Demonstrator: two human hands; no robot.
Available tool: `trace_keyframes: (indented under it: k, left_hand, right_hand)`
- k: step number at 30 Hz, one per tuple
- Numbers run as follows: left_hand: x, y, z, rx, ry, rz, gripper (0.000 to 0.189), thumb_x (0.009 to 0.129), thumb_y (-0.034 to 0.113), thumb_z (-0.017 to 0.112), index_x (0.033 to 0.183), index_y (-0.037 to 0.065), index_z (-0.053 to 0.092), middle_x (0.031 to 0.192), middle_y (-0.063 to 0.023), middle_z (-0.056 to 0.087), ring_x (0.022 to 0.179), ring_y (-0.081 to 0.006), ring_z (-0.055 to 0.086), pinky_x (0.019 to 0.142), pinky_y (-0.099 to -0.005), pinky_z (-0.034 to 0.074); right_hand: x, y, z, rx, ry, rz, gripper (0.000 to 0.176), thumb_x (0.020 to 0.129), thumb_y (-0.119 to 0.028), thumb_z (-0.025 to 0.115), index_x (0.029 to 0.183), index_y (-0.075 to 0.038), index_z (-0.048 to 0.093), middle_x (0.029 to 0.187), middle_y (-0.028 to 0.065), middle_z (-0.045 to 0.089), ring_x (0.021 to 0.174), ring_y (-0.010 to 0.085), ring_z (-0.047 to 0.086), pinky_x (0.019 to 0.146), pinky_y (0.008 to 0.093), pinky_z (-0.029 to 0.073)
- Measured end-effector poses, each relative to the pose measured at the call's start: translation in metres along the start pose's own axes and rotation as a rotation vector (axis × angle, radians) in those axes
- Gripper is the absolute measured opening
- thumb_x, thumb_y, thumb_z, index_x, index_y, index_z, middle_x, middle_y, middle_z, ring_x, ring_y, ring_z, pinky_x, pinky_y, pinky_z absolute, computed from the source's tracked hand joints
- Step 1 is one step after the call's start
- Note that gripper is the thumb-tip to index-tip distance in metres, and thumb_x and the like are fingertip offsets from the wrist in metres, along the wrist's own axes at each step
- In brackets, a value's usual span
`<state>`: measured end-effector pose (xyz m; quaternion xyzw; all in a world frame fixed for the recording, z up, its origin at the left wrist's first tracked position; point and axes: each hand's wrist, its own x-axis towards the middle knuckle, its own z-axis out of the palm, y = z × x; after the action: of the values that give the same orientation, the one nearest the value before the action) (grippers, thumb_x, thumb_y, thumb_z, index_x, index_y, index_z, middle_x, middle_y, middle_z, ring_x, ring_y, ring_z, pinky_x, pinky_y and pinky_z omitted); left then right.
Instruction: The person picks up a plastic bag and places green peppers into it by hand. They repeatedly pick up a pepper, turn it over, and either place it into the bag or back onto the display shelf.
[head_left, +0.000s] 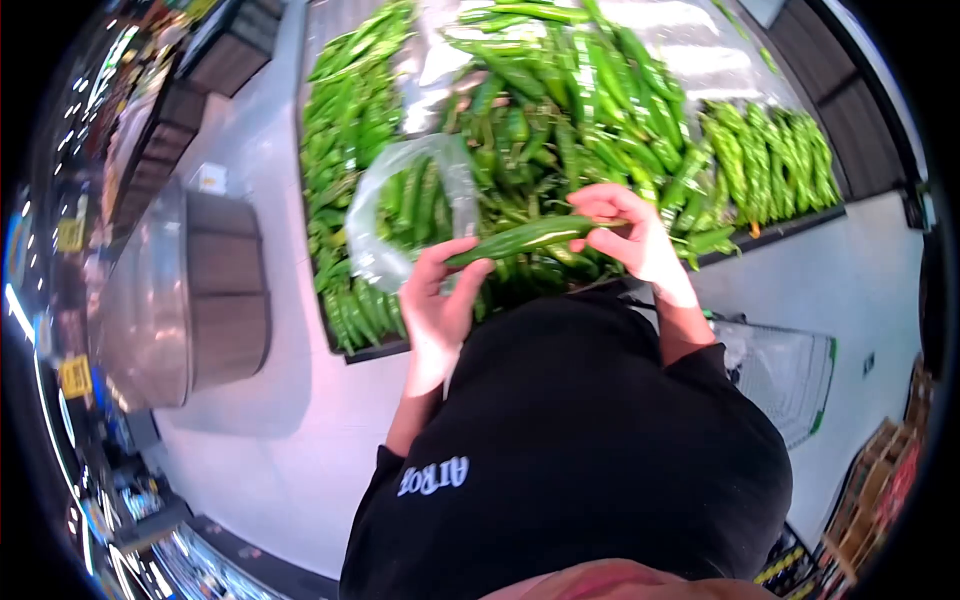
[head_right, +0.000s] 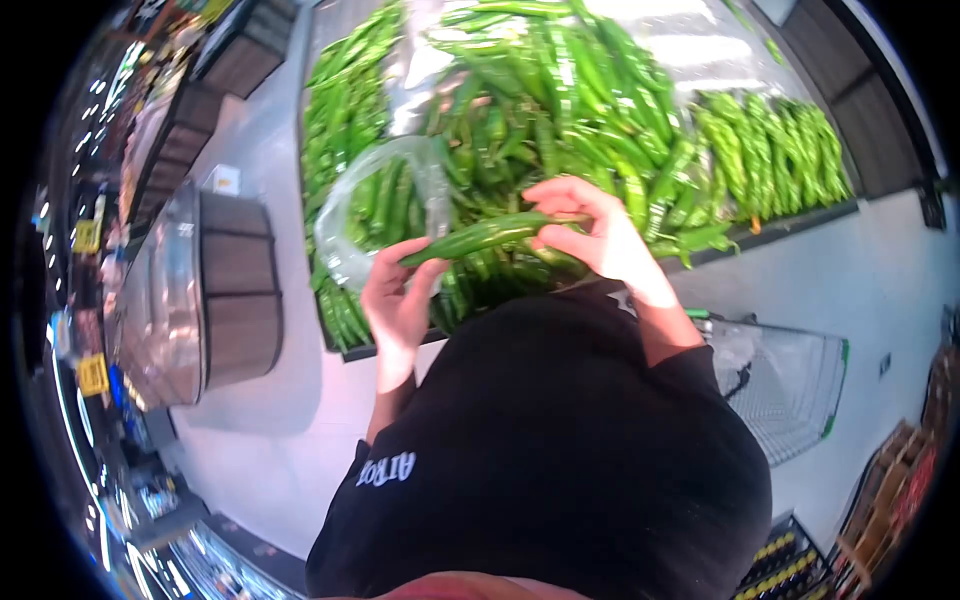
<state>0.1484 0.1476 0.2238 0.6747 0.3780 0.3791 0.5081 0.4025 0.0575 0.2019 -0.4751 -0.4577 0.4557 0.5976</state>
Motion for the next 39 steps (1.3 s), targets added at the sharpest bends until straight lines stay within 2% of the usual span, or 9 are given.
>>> trace_keyframes:
  k: [5, 9, 14, 15, 20, 22, 27, 34, 39]
  left_hand:
    - [-0.007, -0.010, 0.008, -0.270, -0.031, -0.015, 0.015, 0.098, -0.001, 0.059, 0.112, -0.006, 0.057, 0.094, -0.0169, 0.072, 0.083, -0.0179, 0.069, 0.082, -0.0299, 0.055]
    - [0.001, -0.013, 0.022, -0.306, -0.163, 0.005, 0.010, 0.103, 0.009, 0.054, 0.101, 0.000, 0.050, 0.087, -0.0143, 0.069, 0.071, -0.0135, 0.066, 0.070, -0.0246, 0.052]
    - [0.003, 0.001, 0.029, -0.369, -0.170, -0.155, 0.020, 0.107, 0.019, 0.048, 0.094, 0.005, 0.044, 0.077, -0.0102, 0.065, 0.068, -0.0144, 0.066, 0.068, -0.0272, 0.054]
    - [0.002, 0.001, 0.026, -0.364, -0.169, -0.154, 0.021, 0.108, 0.020, 0.047, 0.093, 0.005, 0.044, 0.075, -0.0097, 0.065, 0.067, -0.0145, 0.066, 0.068, -0.0271, 0.054]
    - [-0.002, 0.010, 0.020, -0.307, -0.117, -0.145, 0.031, 0.110, 0.028, 0.039, 0.091, 0.004, 0.044, 0.066, -0.0094, 0.062, 0.059, -0.0151, 0.064, 0.062, -0.0278, 0.054]
    - [-0.005, 0.008, 0.016, -0.203, -0.115, -0.171, 0.049, 0.110, 0.043, 0.029, 0.087, 0.002, 0.045, 0.063, -0.0151, 0.063, 0.058, -0.0235, 0.066, 0.059, -0.0336, 0.054]
    - [-0.018, 0.003, 0.004, -0.379, -0.143, -0.268, 0.055, 0.111, 0.042, 0.025, 0.075, 0.005, 0.046, 0.062, -0.0133, 0.060, 0.061, -0.0246, 0.066, 0.065, -0.0346, 0.054]
    - [-0.033, -0.021, -0.004, -0.352, -0.237, -0.248, 0.048, 0.110, 0.034, 0.034, 0.082, 0.002, 0.056, 0.071, -0.0092, 0.063, 0.068, -0.0197, 0.067, 0.067, -0.0293, 0.053]
    - [-0.034, -0.022, 0.003, -0.240, -0.266, -0.268, 0.034, 0.108, 0.026, 0.045, 0.088, 0.002, 0.056, 0.074, -0.0085, 0.063, 0.071, -0.0178, 0.066, 0.069, -0.0301, 0.053]
  right_hand:
    - [-0.039, 0.025, -0.048, -0.041, 0.063, 0.012, 0.052, 0.089, -0.009, 0.072, 0.136, -0.001, 0.051, 0.107, 0.0086, 0.068, 0.094, 0.0136, 0.063, 0.090, 0.0298, 0.050]
    - [-0.042, 0.018, -0.024, -0.242, 0.035, -0.086, 0.069, 0.081, 0.000, 0.076, 0.143, -0.002, 0.047, 0.119, 0.0109, 0.066, 0.102, 0.0154, 0.062, 0.095, 0.0313, 0.049]
    - [-0.027, 0.012, -0.003, -0.131, 0.023, -0.159, 0.032, 0.084, 0.002, 0.071, 0.116, 0.003, 0.067, 0.104, 0.0115, 0.067, 0.085, 0.0154, 0.067, 0.077, 0.0264, 0.054]
    - [-0.025, 0.012, 0.003, 0.088, 0.048, -0.090, 0.022, 0.086, 0.002, 0.069, 0.108, 0.005, 0.069, 0.101, 0.0121, 0.066, 0.080, 0.0150, 0.067, 0.069, 0.0255, 0.055]
    - [-0.007, 0.026, 0.003, 0.308, -0.011, -0.022, 0.021, 0.092, 0.003, 0.064, 0.112, 0.003, 0.066, 0.087, 0.0089, 0.070, 0.066, 0.0129, 0.065, 0.064, 0.0262, 0.053]
    - [-0.001, 0.024, 0.004, 0.268, -0.006, -0.040, 0.023, 0.095, -0.012, 0.066, 0.111, 0.005, 0.063, 0.080, 0.0119, 0.070, 0.061, 0.0164, 0.064, 0.060, 0.0275, 0.052]
    - [0.016, 0.006, 0.016, 0.355, 0.060, -0.111, 0.017, 0.096, -0.005, 0.064, 0.110, 0.004, 0.068, 0.086, 0.0105, 0.072, 0.065, 0.0146, 0.066, 0.063, 0.0259, 0.052]
    - [0.074, 0.018, 0.059, 0.044, 0.229, -0.250, 0.021, 0.091, -0.005, 0.072, 0.110, 0.001, 0.069, 0.092, 0.0077, 0.073, 0.073, 0.0110, 0.067, 0.066, 0.0246, 0.054]
    - [0.119, 0.037, 0.094, -0.560, 0.289, -0.760, 0.023, 0.082, -0.015, 0.080, 0.101, -0.004, 0.071, 0.083, 0.0089, 0.066, 0.071, 0.0215, 0.066, 0.063, 0.0310, 0.053]
